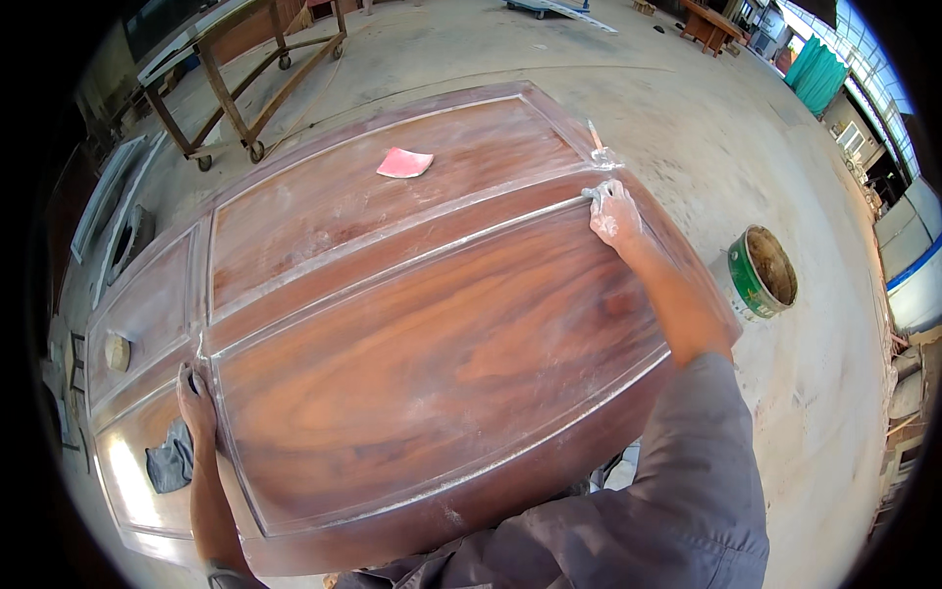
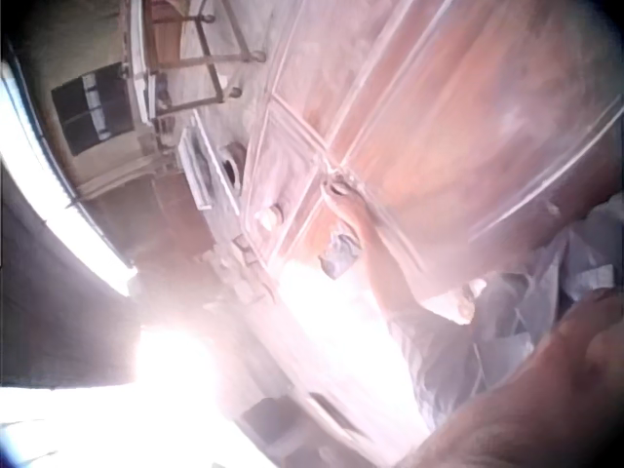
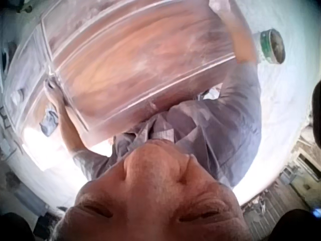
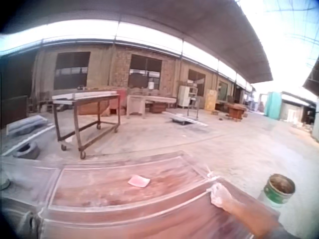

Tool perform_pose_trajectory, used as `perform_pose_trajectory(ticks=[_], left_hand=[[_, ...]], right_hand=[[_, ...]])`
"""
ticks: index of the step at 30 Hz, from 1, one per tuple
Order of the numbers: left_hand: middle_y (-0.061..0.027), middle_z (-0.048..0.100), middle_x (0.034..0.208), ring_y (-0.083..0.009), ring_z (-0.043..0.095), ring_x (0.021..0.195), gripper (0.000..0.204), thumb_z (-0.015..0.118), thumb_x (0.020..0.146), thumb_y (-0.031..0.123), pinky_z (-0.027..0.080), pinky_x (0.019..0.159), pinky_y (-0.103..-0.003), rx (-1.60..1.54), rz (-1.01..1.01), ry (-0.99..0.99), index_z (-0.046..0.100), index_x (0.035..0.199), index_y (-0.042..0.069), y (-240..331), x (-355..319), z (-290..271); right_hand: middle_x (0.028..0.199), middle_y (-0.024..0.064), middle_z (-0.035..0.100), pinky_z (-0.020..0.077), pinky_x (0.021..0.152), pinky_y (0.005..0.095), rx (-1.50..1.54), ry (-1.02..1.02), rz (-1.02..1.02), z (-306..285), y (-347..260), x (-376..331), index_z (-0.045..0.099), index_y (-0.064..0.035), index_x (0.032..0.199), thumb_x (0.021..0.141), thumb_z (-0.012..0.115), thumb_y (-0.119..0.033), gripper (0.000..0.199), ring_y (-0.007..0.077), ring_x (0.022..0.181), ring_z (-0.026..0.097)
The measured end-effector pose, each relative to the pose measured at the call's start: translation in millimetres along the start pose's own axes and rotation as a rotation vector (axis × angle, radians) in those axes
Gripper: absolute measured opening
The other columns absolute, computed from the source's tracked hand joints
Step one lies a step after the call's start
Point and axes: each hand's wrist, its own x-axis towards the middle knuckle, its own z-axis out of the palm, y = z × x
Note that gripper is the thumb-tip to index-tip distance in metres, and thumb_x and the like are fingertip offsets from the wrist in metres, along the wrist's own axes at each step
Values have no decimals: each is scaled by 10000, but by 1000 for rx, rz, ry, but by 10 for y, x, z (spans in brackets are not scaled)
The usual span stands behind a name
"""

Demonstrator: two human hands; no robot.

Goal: The person wipes a large wooden cabinet with a cloth, moving across the surface to remove dust and residue. The person uses a yellow cloth to wipe the surface, then switches to a gray cloth to continue cleaning.

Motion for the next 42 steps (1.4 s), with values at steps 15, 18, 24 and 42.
perform_pose_trajectory(ticks=[15,18,24,42], left_hand=[[-208,563,1440,-366,476,1378,320,534,1001,186,353,1175,-467,57,-32,78,632,1231,-14,-1,-52,-94],[-195,563,1446,-365,471,1382,313,526,1002,174,349,1176,-471,40,-33,72,632,1231,-12,-8,-101,-95],[-195,563,1450,-367,455,1400,308,510,997,150,348,1178,-469,-15,-37,62,638,1231,-4,34,-71,-67],[-277,625,1328,-441,563,1255,457,426,1079,265,431,1062,-487,47,49,-27,552,1389,-46,-504,14,-85]], right_hand=[[1258,191,572,416,1032,502,656,-31,-538,-857,-3286,253,633,2,1238,922,565,-55,328,420,1148,528],[1228,172,584,422,1021,489,703,-22,-700,-1104,-4732,442,645,-19,1228,894,616,-82,341,383,1143,533],[1123,148,633,437,1000,455,619,34,-928,-1282,-6633,727,708,0,1120,908,647,-182,286,329,1086,572],[1217,45,647,350,1196,539,770,-137,-1009,-1934,-3971,-1730,690,-80,1221,801,677,-304,476,231,1195,549]])
